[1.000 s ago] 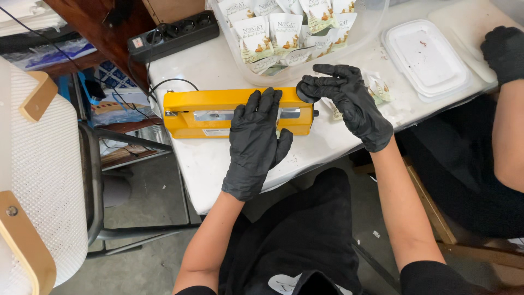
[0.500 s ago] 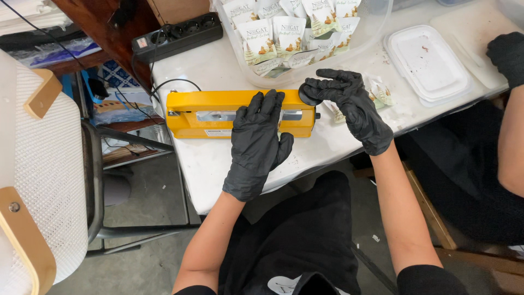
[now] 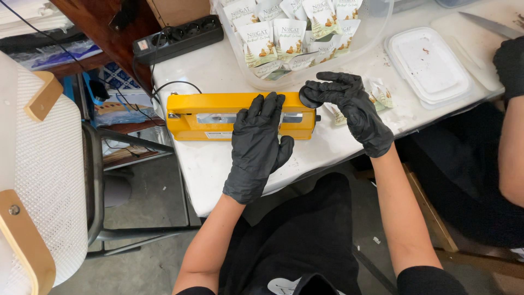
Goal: The person packages individual small white packets of nougat into a larger container after using a yellow heat sealer by hand to seal each packet.
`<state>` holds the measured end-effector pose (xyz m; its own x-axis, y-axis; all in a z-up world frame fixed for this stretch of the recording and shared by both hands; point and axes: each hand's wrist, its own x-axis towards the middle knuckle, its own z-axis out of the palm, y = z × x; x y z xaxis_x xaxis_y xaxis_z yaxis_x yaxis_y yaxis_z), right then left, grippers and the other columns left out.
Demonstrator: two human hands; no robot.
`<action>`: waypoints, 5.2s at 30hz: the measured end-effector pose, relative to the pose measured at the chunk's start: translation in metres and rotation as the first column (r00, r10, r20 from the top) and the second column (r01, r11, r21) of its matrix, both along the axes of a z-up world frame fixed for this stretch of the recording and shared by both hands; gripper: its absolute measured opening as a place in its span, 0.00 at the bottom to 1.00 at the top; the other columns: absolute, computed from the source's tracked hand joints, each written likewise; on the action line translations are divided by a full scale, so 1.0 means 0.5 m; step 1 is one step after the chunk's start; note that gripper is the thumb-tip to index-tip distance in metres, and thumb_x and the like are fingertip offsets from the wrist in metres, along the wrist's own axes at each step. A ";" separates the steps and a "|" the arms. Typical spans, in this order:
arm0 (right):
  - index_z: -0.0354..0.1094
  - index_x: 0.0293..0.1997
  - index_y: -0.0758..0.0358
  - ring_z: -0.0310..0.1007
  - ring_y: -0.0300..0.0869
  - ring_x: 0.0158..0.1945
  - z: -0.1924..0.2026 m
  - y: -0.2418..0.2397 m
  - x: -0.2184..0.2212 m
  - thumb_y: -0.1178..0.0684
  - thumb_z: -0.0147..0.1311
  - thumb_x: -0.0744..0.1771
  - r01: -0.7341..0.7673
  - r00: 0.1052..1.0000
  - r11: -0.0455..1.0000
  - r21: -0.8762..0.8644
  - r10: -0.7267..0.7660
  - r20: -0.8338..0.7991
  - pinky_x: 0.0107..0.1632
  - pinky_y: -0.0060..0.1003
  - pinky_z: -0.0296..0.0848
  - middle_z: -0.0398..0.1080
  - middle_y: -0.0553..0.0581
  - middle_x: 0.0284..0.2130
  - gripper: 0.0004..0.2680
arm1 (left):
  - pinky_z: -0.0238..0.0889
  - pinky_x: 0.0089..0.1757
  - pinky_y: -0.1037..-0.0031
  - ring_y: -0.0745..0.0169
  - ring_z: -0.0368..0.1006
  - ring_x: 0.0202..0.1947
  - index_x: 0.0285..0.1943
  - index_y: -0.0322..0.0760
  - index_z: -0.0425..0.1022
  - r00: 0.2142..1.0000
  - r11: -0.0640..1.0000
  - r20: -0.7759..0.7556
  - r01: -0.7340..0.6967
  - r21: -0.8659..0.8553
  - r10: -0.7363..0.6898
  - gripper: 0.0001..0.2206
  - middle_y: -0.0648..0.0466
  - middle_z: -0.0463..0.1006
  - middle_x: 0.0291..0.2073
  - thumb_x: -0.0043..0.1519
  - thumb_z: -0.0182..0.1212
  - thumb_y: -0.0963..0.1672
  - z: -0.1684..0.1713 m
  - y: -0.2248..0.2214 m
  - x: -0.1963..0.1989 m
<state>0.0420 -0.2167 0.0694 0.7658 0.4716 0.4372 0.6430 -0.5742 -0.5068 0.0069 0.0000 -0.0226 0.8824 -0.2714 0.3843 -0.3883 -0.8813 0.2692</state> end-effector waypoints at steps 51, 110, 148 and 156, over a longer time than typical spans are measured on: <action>0.72 0.55 0.70 0.65 0.68 0.62 0.013 0.025 -0.016 0.57 0.47 0.72 0.071 0.995 0.973 0.219 -0.085 0.056 0.62 0.56 0.65 0.69 0.74 0.56 0.10 | 0.39 0.67 0.52 0.47 0.48 0.76 0.80 0.45 0.55 1.000 0.999 0.017 0.016 -0.046 -0.015 0.38 0.54 0.54 0.78 0.58 0.52 0.56 0.017 0.002 -0.009; 0.74 0.45 0.52 0.71 0.51 0.50 -0.246 0.101 0.074 0.52 0.61 0.67 0.386 0.913 0.922 -0.039 -0.387 -0.127 0.54 0.47 0.62 0.70 0.57 0.44 0.04 | 0.74 0.39 0.69 0.61 0.77 0.39 0.59 0.43 0.73 0.892 0.313 -0.437 -0.449 -0.837 0.113 0.22 0.52 0.82 0.38 0.56 0.75 0.45 -0.092 0.039 -0.025; 0.75 0.37 0.65 0.64 0.33 0.19 -0.113 0.024 -0.081 0.62 0.67 0.64 0.488 0.730 0.689 0.535 0.014 -0.683 0.23 0.24 0.63 0.68 0.59 0.18 0.04 | 0.68 0.56 0.56 0.39 0.74 0.54 0.60 0.40 0.75 0.976 0.460 0.076 0.164 -0.872 -0.204 0.13 0.47 0.77 0.49 0.67 0.61 0.44 -0.037 -0.047 -0.030; 0.76 0.37 0.66 0.69 0.31 0.22 -0.175 -0.010 -0.073 0.60 0.65 0.65 0.540 0.663 0.652 0.533 0.061 -0.746 0.28 0.21 0.65 0.72 0.59 0.20 0.03 | 0.66 0.55 0.61 0.48 0.74 0.50 0.59 0.41 0.72 0.982 0.419 0.071 0.140 -0.897 -0.174 0.12 0.49 0.76 0.48 0.68 0.59 0.44 -0.063 -0.075 -0.022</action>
<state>0.0056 -0.2217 -0.0180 0.9890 0.0231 -0.1458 -0.1468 0.0481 -0.9880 -0.0044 -0.0377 -0.0540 0.8773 0.0749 0.4740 -0.4704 -0.0615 0.8803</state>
